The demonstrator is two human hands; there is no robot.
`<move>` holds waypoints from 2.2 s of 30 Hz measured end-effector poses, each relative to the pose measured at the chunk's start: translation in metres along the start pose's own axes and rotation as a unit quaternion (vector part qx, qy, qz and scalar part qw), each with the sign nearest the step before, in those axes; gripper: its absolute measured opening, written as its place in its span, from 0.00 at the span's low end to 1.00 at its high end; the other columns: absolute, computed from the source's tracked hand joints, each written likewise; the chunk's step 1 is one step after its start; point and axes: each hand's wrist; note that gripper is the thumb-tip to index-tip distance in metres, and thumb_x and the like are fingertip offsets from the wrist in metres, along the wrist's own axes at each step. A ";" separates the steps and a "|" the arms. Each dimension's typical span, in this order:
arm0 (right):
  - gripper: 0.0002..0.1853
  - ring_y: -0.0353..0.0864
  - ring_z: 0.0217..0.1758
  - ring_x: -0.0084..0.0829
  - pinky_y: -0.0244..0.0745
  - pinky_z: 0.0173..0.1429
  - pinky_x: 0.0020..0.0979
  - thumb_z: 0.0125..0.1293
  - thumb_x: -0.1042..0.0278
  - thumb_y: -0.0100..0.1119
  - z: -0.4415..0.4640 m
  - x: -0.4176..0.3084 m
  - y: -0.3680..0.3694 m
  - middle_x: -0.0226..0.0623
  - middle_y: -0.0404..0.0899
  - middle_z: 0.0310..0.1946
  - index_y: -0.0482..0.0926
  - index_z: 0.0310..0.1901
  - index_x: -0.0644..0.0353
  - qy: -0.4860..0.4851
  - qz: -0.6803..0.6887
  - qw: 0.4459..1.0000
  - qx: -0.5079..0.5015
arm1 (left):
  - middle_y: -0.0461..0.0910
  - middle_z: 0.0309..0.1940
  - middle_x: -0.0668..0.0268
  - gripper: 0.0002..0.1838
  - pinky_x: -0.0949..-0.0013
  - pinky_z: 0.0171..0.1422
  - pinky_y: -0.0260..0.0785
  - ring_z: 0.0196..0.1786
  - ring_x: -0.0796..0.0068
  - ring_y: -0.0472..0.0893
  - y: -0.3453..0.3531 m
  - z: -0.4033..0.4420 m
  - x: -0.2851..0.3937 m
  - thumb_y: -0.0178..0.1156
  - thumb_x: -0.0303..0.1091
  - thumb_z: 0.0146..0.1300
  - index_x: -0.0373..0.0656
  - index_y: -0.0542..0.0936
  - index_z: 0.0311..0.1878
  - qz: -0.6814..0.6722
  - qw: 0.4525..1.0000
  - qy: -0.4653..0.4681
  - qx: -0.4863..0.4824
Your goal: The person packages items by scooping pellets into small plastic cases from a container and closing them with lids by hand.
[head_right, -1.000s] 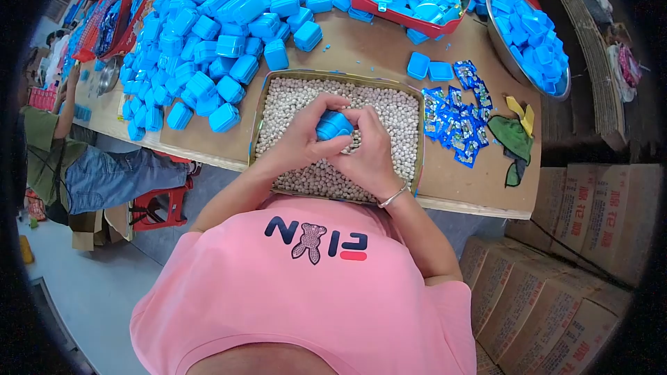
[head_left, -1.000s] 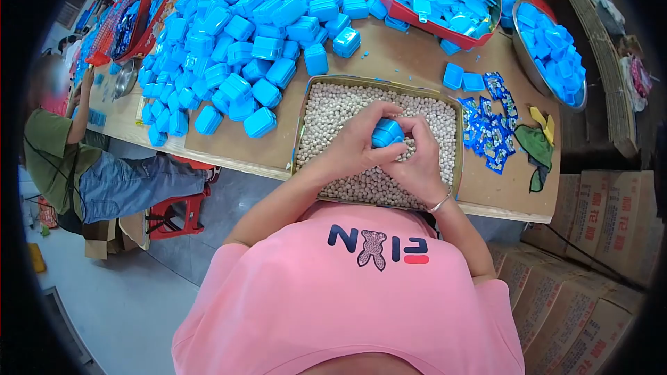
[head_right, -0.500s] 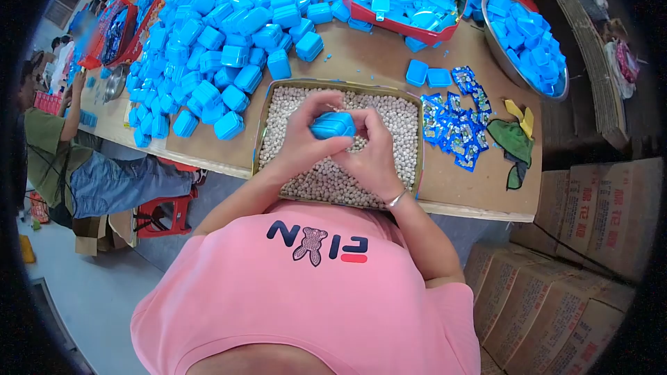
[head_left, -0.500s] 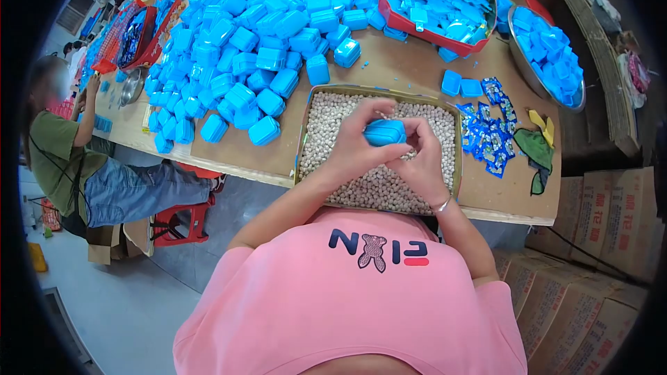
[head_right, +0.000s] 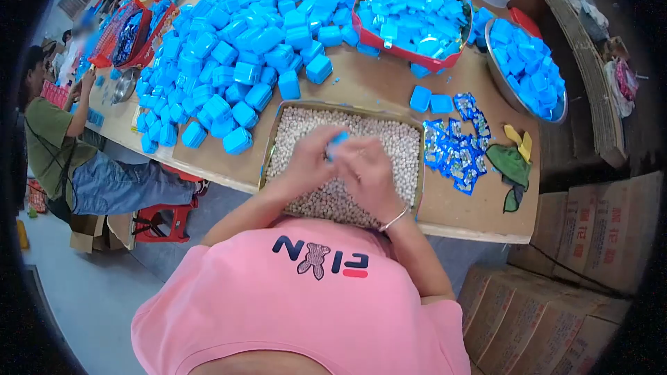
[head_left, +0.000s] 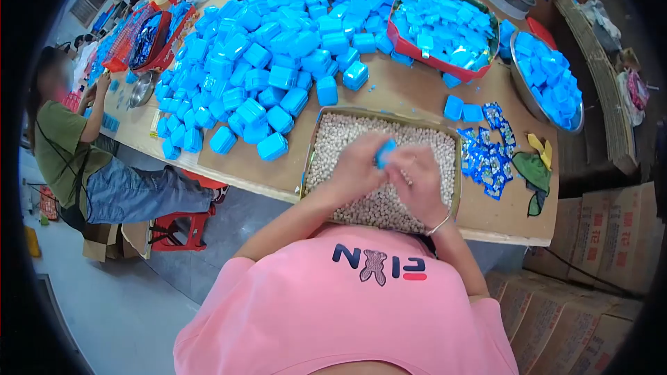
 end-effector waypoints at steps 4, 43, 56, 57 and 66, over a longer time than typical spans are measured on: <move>0.12 0.78 0.36 0.38 0.74 0.38 0.34 0.49 0.81 0.63 0.004 -0.005 -0.009 0.38 0.77 0.32 0.82 0.36 0.57 0.038 0.038 0.997 -0.049 | 0.75 0.43 0.54 0.32 0.58 0.52 0.67 0.47 0.51 0.74 -0.003 0.007 0.004 0.68 0.29 0.40 0.36 0.75 0.55 0.035 0.995 0.077 -0.048; 0.07 0.73 0.29 0.22 0.70 0.36 0.26 0.57 0.73 0.64 -0.006 0.024 -0.016 0.31 0.73 0.26 0.74 0.31 0.63 0.315 0.165 0.931 0.078 | 0.74 0.44 0.54 0.23 0.61 0.50 0.66 0.47 0.61 0.74 -0.051 0.067 -0.038 0.64 0.38 0.58 0.39 0.73 0.55 0.131 0.979 -0.068 0.141; 0.11 0.81 0.30 0.37 0.73 0.35 0.35 0.58 0.64 0.63 0.012 0.103 -0.057 0.43 0.81 0.27 0.80 0.28 0.65 0.317 -0.043 0.944 0.083 | 0.71 0.53 0.51 0.23 0.53 0.62 0.59 0.57 0.51 0.68 -0.061 0.073 -0.054 0.64 0.37 0.55 0.41 0.75 0.54 0.372 0.905 0.044 0.202; 0.11 0.81 0.30 0.37 0.73 0.35 0.35 0.58 0.64 0.63 0.020 0.119 -0.059 0.43 0.81 0.27 0.80 0.28 0.65 0.319 -0.044 0.943 0.081 | 0.73 0.51 0.52 0.22 0.55 0.61 0.60 0.56 0.52 0.69 -0.052 0.071 -0.040 0.64 0.34 0.54 0.40 0.75 0.53 0.318 0.930 0.054 0.178; 0.12 0.73 0.23 0.18 0.65 0.27 0.24 0.62 0.61 0.62 0.037 0.123 -0.073 0.25 0.78 0.23 0.81 0.32 0.63 0.400 0.300 0.863 -0.074 | 0.78 0.40 0.62 0.23 0.71 0.40 0.71 0.40 0.71 0.79 0.002 0.039 -0.039 0.65 0.33 0.57 0.38 0.73 0.55 -0.047 0.991 -0.102 -0.067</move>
Point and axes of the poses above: each hand's wrist, its own z-axis towards the middle knuckle, its own y-axis out of the palm, x = y × z
